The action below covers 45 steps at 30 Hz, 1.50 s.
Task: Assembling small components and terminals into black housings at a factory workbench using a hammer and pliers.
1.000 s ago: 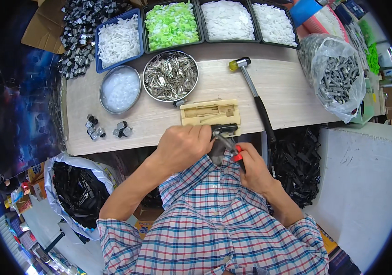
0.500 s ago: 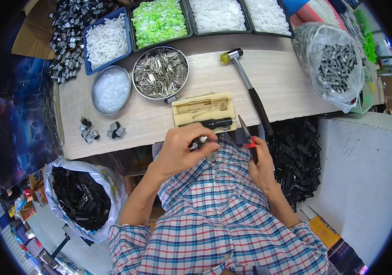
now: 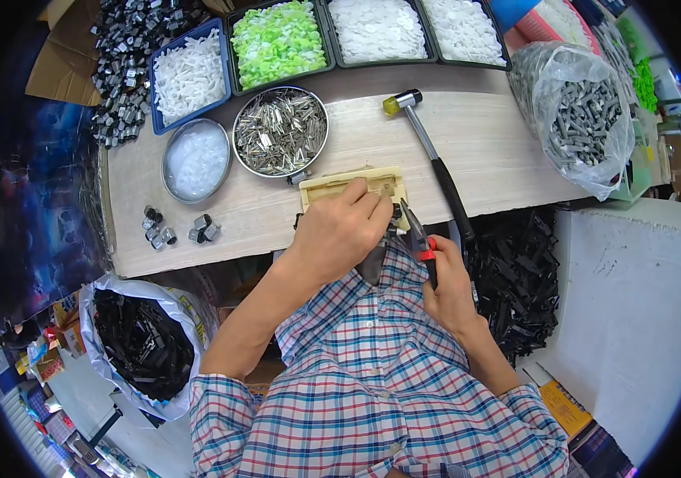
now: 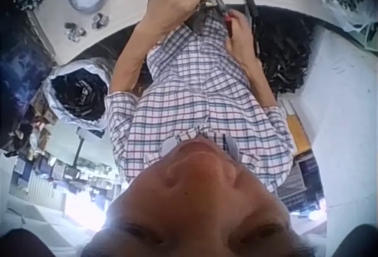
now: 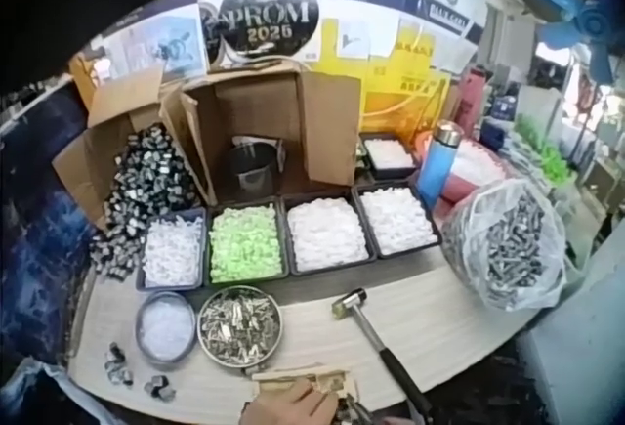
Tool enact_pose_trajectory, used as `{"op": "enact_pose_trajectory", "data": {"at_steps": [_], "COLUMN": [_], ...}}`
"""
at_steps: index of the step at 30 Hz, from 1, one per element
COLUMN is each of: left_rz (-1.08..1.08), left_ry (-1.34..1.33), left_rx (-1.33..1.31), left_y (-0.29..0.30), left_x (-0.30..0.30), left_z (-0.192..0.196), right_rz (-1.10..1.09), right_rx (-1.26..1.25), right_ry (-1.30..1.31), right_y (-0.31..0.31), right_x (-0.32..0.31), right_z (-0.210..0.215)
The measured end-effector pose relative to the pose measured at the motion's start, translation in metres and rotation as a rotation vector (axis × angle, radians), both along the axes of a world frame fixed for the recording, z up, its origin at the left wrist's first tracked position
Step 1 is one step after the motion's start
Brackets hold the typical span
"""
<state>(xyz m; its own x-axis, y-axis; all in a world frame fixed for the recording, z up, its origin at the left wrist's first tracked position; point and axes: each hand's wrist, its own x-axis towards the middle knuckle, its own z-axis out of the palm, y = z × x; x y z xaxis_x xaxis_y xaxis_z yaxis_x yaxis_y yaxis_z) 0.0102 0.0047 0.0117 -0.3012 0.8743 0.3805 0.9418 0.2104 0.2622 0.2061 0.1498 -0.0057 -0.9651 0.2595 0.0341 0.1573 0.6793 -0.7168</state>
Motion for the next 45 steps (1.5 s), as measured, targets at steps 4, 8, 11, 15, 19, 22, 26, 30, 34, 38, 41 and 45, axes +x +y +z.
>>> {"op": "enact_pose_trajectory", "data": {"at_steps": [4, 8, 11, 15, 19, 22, 26, 30, 34, 38, 41, 45], "left_rz": [-0.022, -0.068, -0.106, -0.267, -0.192, 0.038, 0.625, 1.072, 1.35, 1.078, 1.186, 1.621], "left_ry": [0.166, 0.189, 0.017, -0.484, -1.116, -0.914, -1.162, -0.899, -0.664, -0.17, 0.015, 0.148], "left_rx": [0.062, 0.048, 0.064, 0.124, 0.027, 0.204, 0.164, -0.283, -0.791, -0.327, -0.109, -0.293], "left_y": [0.005, 0.006, 0.001, -0.018, -0.049, -0.083, -0.178, -0.268, -0.286, -0.254, -0.278, -0.317], "left_x": [-0.004, -0.005, -0.009, -0.022, -0.014, 0.016, 0.058, 0.131, 0.206, 0.157, 0.111, 0.042], "left_z": [0.0, 0.002, 0.001, 0.006, 0.015, 0.016, 0.002, -0.119, -0.196, -0.088, -0.044, -0.027], "right_rz": [0.052, 0.093, 0.156, 0.27, 0.369, 0.355, -0.11, -0.302, -0.243, -0.269, -0.28, -0.288], "right_rx": [0.04, 0.024, -0.002, -0.046, -0.086, 0.011, 0.188, 0.297, 0.406, 0.651, 0.707, 0.644], "right_ry": [-0.035, -0.075, -0.074, -0.088, -0.083, 0.004, 0.097, 0.133, 0.107, 0.131, 0.14, 0.296], "right_y": [0.001, 0.005, 0.012, 0.016, 0.008, 0.005, 0.045, 0.127, 0.145, 0.154, 0.15, 0.15], "right_x": [-0.003, -0.006, -0.008, -0.007, -0.016, -0.029, -0.031, -0.033, -0.06, -0.073, -0.079, -0.078], "right_z": [0.01, 0.016, 0.022, 0.023, 0.031, 0.033, 0.03, -0.006, -0.023, -0.047, -0.05, -0.053]}}
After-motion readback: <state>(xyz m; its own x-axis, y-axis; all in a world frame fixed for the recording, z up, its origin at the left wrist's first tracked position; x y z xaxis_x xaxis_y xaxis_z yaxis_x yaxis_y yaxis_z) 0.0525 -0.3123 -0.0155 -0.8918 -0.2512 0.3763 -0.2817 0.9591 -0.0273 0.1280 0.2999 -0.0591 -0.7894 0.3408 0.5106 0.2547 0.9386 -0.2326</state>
